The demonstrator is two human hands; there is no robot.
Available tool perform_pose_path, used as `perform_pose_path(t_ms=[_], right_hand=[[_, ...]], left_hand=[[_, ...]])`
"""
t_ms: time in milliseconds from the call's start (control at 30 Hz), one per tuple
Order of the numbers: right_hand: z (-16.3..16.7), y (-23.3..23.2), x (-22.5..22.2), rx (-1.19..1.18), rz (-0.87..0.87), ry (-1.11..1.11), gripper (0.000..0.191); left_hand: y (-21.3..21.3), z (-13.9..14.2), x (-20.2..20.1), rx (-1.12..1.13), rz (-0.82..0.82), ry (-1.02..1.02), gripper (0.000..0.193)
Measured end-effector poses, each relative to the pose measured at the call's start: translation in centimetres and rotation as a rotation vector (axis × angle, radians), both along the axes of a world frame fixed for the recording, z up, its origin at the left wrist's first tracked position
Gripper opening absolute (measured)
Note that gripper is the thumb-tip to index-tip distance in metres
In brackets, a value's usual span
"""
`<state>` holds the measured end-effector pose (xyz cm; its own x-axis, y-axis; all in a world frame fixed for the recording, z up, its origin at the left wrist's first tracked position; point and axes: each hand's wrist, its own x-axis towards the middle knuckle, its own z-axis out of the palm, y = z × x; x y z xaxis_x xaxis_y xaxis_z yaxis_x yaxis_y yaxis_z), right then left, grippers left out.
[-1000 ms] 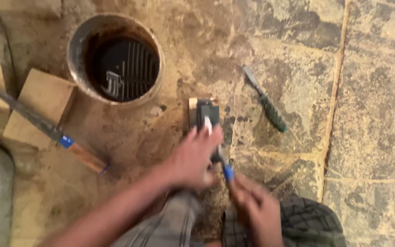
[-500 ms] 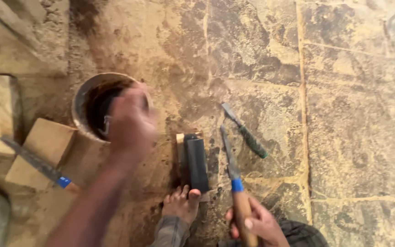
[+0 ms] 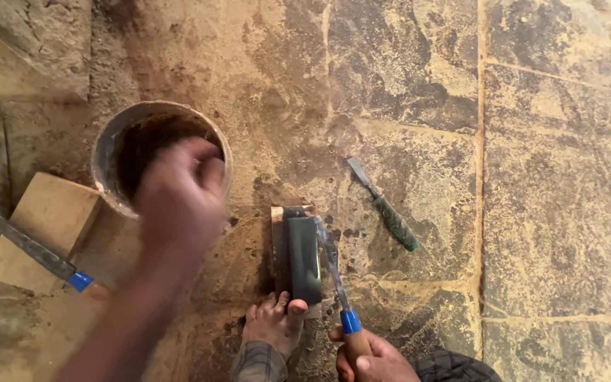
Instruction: The person sharpens a chisel on a wet sharpening stone placed on the floor. They repeatedly rub the blade against the stone, occasionally dipping the stone in a bucket of water to keep it wet.
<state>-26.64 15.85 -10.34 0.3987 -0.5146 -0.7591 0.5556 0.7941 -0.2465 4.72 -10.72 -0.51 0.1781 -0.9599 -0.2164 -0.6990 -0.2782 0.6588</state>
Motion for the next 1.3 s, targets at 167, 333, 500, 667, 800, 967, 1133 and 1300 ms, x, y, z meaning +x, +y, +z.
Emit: perform_pose_path(t_ms=[167,333,500,667,800,967,1133,1300], right_hand=[[0.8,-0.9,0.8,-0.094,0.080,-0.026,0.077],[0.4,-0.2,0.3,-0.055,0.131,-0.021,0.076],[-0.8,1.5,-1.0,-0.124,0.276,-0.009,0.076],[-1.4,2.4,-2.2,-0.180,0.292,-0.028,0.076],[-1.1,2.0,-2.2,-0.214,0.284,-0.086,0.076],[0.6,0.7,-0.4,-0.174,0.269,-0.152,0.064],[3.1,-1.1,1.6,0.032,0.310,0.029,0.060],[3.9,-2.1,2.8,0.025,0.300,0.163,0.065]], left_hand=[[7.3,0.4,-4.7,-0.187,-0.774,0.080,0.069],[9.2,-3.0,-5.6,-0.372,-0.970,-0.143,0.088],[8.3,-3.9,-4.9,-0.289,-0.866,-0.177,0.083],[6.9,-1.2,-4.8,-0.080,-0.665,0.093,0.069],[6.2,2.1,-5.4,0.288,-0.490,0.319,0.059],[6.1,4.7,-5.8,0.623,-0.347,0.447,0.045],[6.4,4.6,-6.0,0.505,-0.410,0.527,0.039],[6.7,3.0,-6.1,0.690,-0.205,0.616,0.033]])
